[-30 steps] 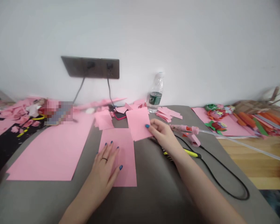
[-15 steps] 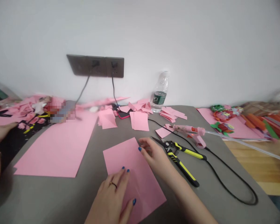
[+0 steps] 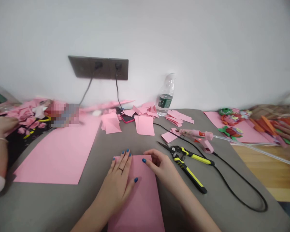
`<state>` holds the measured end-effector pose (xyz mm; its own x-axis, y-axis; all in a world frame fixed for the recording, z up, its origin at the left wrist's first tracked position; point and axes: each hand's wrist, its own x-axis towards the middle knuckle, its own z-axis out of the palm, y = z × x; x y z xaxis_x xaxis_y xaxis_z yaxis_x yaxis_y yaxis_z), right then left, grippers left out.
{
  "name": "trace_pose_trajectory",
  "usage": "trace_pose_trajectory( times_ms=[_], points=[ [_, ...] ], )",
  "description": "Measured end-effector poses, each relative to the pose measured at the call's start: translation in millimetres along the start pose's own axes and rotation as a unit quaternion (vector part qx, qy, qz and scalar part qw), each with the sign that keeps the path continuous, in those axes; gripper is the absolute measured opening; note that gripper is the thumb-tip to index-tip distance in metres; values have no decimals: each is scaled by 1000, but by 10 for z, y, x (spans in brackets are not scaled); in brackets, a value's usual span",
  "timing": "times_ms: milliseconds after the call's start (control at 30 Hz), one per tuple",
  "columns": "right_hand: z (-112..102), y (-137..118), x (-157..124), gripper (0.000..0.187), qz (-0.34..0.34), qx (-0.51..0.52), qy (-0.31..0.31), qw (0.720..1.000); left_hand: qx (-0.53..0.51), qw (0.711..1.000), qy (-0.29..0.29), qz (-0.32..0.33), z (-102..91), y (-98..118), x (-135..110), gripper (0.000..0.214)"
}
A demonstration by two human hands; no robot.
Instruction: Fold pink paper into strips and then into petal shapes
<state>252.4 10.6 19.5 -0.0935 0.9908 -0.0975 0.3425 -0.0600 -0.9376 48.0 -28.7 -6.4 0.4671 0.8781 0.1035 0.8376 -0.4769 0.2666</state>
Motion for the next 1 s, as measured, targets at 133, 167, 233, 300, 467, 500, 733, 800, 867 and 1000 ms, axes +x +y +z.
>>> trace_pose_trajectory(
  times_ms=[133, 167, 233, 300, 467, 500, 733, 800, 867, 1000],
  points=[
    [-44, 60, 6, 12, -6, -51, 33, 998, -7, 999, 27, 26, 37, 32, 128, 62],
    [-55, 69, 10, 12, -10, -57, 39, 998, -1, 999, 36, 24, 63, 41, 158, 63],
    [-69, 80, 18, 12, -17, -66, 48, 997, 19, 999, 47, 19, 117, 61, 203, 64],
    [-70, 83, 23, 12, -23, -74, 53, 996, 38, 998, 52, 17, 159, 79, 226, 64],
    [-36, 69, 13, 12, -36, -93, 58, 993, 44, 997, 66, 13, 196, 121, 231, 63],
    [-28, 65, 8, 13, -38, -95, 59, 993, 47, 997, 66, 10, 199, 133, 232, 63],
    [-20, 79, -14, 14, -42, -95, 60, 993, 84, 994, 75, -6, 222, 228, 252, 65],
    [-25, 90, -11, 14, -42, -89, 57, 994, 86, 993, 74, -9, 229, 238, 252, 65],
    [-29, 99, -8, 14, -40, -81, 55, 994, 81, 994, 71, -12, 235, 240, 250, 64],
    [-40, 102, 5, 12, -29, -50, 56, 997, 53, 997, 61, -12, 217, 204, 247, 63]
  ],
)
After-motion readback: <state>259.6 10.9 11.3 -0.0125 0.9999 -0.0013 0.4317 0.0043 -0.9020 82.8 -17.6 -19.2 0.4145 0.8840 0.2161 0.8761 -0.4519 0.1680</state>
